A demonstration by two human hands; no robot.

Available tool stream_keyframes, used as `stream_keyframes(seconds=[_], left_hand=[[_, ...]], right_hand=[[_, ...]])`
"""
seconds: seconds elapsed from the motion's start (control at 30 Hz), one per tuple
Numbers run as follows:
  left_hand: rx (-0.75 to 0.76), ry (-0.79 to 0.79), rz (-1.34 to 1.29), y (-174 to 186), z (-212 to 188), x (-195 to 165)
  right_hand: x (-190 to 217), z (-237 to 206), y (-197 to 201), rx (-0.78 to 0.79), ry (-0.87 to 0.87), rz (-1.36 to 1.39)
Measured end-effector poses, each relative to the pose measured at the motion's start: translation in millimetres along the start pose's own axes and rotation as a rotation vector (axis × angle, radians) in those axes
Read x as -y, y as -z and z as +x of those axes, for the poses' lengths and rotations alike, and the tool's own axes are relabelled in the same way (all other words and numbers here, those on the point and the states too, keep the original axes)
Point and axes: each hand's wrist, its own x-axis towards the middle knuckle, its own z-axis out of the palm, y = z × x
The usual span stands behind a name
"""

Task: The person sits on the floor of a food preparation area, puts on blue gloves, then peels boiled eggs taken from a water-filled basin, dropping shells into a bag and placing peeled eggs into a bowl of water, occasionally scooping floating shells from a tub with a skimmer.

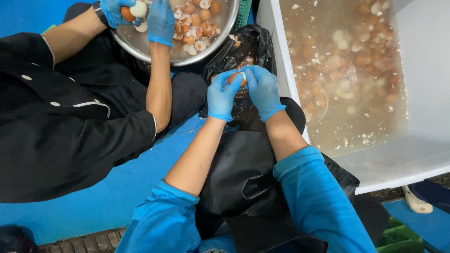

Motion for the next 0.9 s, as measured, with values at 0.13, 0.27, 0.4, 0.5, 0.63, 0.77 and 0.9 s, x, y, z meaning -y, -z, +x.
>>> stream_keyframes(seconds=[0.13,0.27,0.4,0.5,0.63,0.77,0.9], left_hand=[[0.006,-0.007,-0.051,-3.6,0.1,1.6],[0.036,-0.031,-0.088,-1.3,-1.5,1.5],[0.084,-0.094,-0.105,6.0,-3.3,-2.3],[0.142,-0.099,-0.201,9.5,-0.6,-5.9],[0.170,-0.088,-0.265,10.9,0.6,-7.9],[0.162,-0.023,-0.279,12.8,-0.7,-4.2],[0.151,-0.106,-0.211,8.4,0.5,5.1]], right_hand=[[1.0,1.7,1.2,-0.017,0.005,0.021],[0.4,4.8,0.8,-0.036,-0.129,0.115],[-1.1,5.8,0.5,-0.058,-0.185,0.060],[-3.5,5.4,0.3,-0.031,-0.080,-0.030],[-9.4,3.2,0.3,-0.027,-0.129,-0.049],[-13.2,2.3,0.1,-0.009,-0.077,0.187],[-12.1,0.8,-1.1,0.055,-0.241,0.351]])
